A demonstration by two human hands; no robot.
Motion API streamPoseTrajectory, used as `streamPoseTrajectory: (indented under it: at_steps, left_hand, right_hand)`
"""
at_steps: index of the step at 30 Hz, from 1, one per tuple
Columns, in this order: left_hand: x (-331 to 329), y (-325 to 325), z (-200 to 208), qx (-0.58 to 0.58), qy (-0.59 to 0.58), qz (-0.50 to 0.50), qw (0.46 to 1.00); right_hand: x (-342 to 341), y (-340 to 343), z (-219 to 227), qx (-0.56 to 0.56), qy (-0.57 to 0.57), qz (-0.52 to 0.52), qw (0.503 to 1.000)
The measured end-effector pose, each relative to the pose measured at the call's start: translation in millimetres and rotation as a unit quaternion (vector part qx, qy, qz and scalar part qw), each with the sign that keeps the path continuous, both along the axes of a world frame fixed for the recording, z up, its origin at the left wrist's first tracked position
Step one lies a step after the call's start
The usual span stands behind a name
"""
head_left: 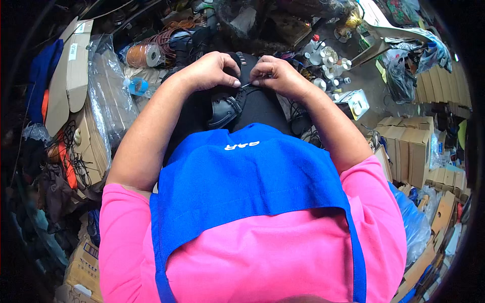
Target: Stitch the upper part of a shoe manually using thread and a needle.
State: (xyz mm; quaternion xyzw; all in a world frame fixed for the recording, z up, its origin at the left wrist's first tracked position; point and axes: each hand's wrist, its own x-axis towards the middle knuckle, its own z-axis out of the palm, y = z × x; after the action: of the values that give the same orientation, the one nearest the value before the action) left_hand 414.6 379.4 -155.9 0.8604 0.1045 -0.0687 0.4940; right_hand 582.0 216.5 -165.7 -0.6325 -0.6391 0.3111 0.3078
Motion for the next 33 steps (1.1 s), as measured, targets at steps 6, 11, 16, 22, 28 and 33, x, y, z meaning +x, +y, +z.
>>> streamPoseTrajectory:
  at_steps: [6,11,16,22,28,33]
  left_hand:
    - [-1.0,1.9,-4.5,-0.067,0.008,0.016,0.998]
    - [-3.1,4.2,-6.8,-0.097,0.01,0.012,0.995]
    - [-9.2,8.4,-0.8,-0.092,0.016,-0.045,0.995]
    - [-12.1,7.9,1.3,-0.066,0.037,-0.073,0.994]
    - [-9.9,8.4,-1.3,-0.048,0.052,-0.103,0.992]
    - [-4.3,5.7,-0.7,-0.024,0.042,-0.048,0.998]
  right_hand:
    - [-0.9,2.2,1.2,-0.002,0.01,0.02,1.0]
    - [-9.5,1.8,-1.0,0.03,0.003,0.015,0.999]
    - [-21.7,-15.4,-7.1,0.086,-0.023,-0.025,0.996]
    - [-36.1,-21.7,9.0,0.083,-0.155,-0.021,0.984]
    - [-55.9,-3.8,51.7,-0.003,-0.416,0.108,0.903]
    - [-51.0,17.1,45.8,-0.014,-0.342,0.119,0.932]
